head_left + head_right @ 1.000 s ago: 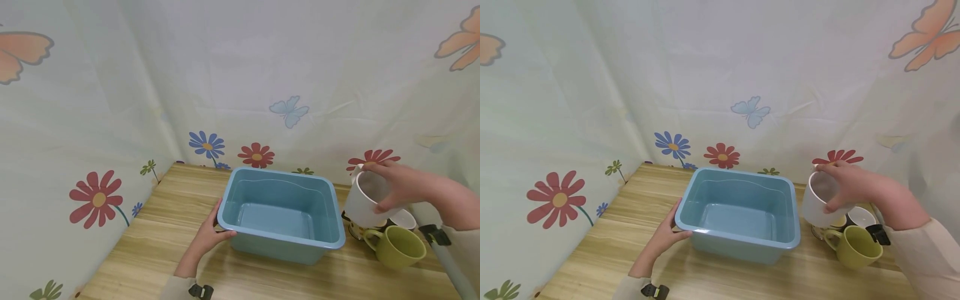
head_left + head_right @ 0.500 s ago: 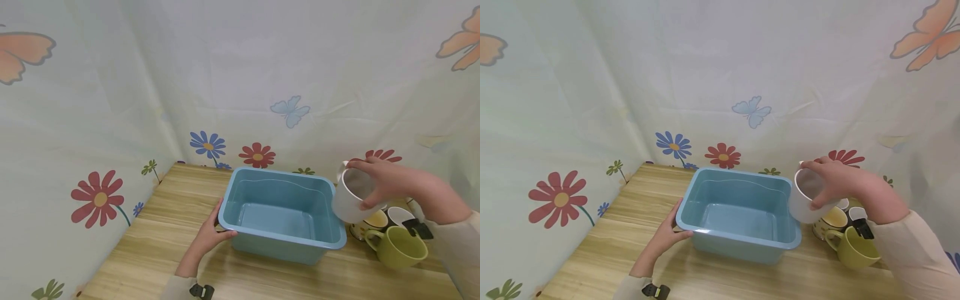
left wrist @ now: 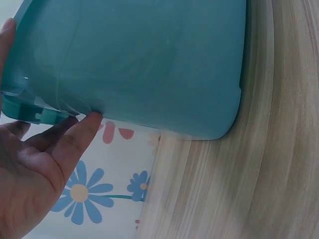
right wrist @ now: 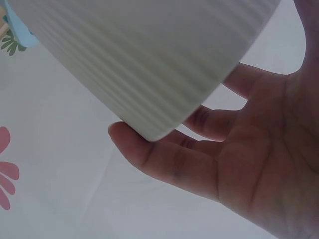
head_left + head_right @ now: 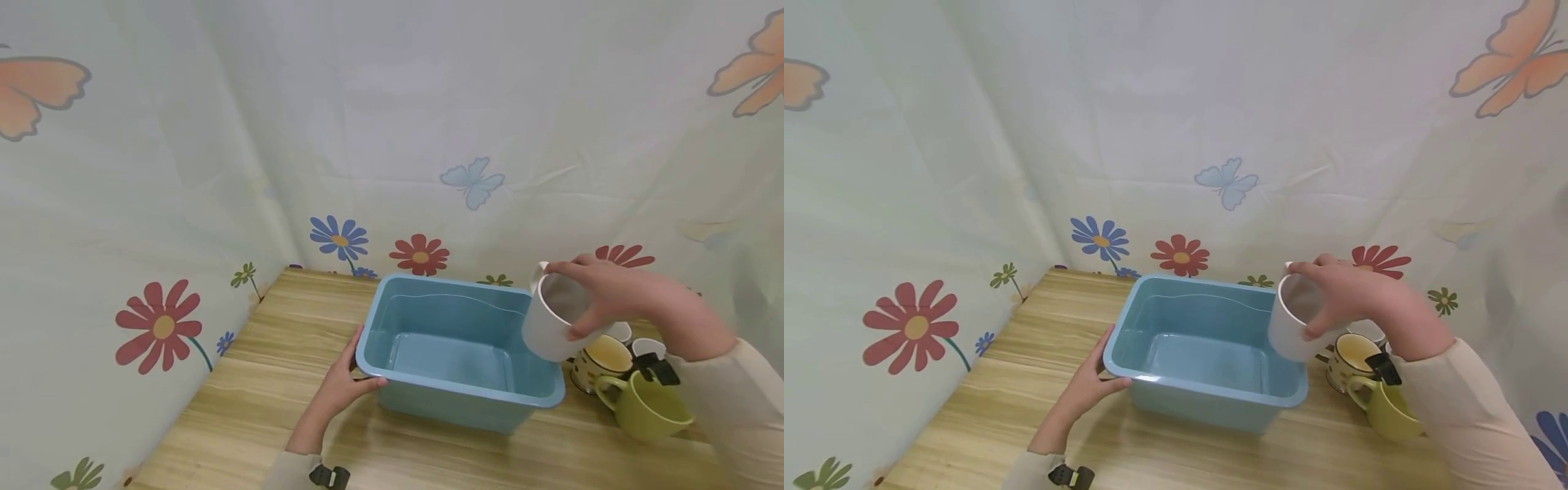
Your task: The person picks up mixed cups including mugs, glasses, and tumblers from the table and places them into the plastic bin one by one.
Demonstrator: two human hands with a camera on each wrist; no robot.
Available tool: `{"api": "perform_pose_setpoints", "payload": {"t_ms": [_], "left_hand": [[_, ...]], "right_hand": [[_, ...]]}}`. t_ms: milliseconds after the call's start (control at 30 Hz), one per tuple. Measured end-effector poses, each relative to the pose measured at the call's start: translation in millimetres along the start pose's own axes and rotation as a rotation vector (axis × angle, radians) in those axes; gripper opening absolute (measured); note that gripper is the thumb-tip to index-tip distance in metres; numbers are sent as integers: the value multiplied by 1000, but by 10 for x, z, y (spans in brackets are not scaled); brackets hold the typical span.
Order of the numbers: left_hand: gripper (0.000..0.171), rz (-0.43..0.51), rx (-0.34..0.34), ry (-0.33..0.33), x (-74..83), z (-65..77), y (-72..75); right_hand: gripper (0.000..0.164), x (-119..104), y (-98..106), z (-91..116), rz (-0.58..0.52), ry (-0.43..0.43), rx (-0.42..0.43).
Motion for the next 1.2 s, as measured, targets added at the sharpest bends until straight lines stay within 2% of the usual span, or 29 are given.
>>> {"api": "perform_pose_setpoints", "payload": {"t_ms": [233, 600, 833, 1033, 1200], "left_hand": [[117, -13, -12, 7, -3, -13, -9], [116, -9, -17, -9, 6, -32, -5], [116, -17, -17, -15, 22, -22, -12], [117, -11, -19, -15, 21, -13, -17], [117, -3, -20, -16, 15, -19, -17]], "right_hand": [[102, -79, -17, -54, -32, 18, -3], [100, -178, -108, -232, -13, 7, -24], [100, -226, -228, -387, -74, 14, -60], [100, -294, -299, -489, -57, 46, -80], [99, -333, -344, -559, -45, 33, -85]]}}
Point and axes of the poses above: each hand's wrist, its own z-axis away from the middle knuckle, its own y-axis out of the back of the hand, x = y × z, the point moved 9 cm from there along -z, towards the middle knuckle, and after that the axes turned 11 degrees about -z, right-handed, at the moved point
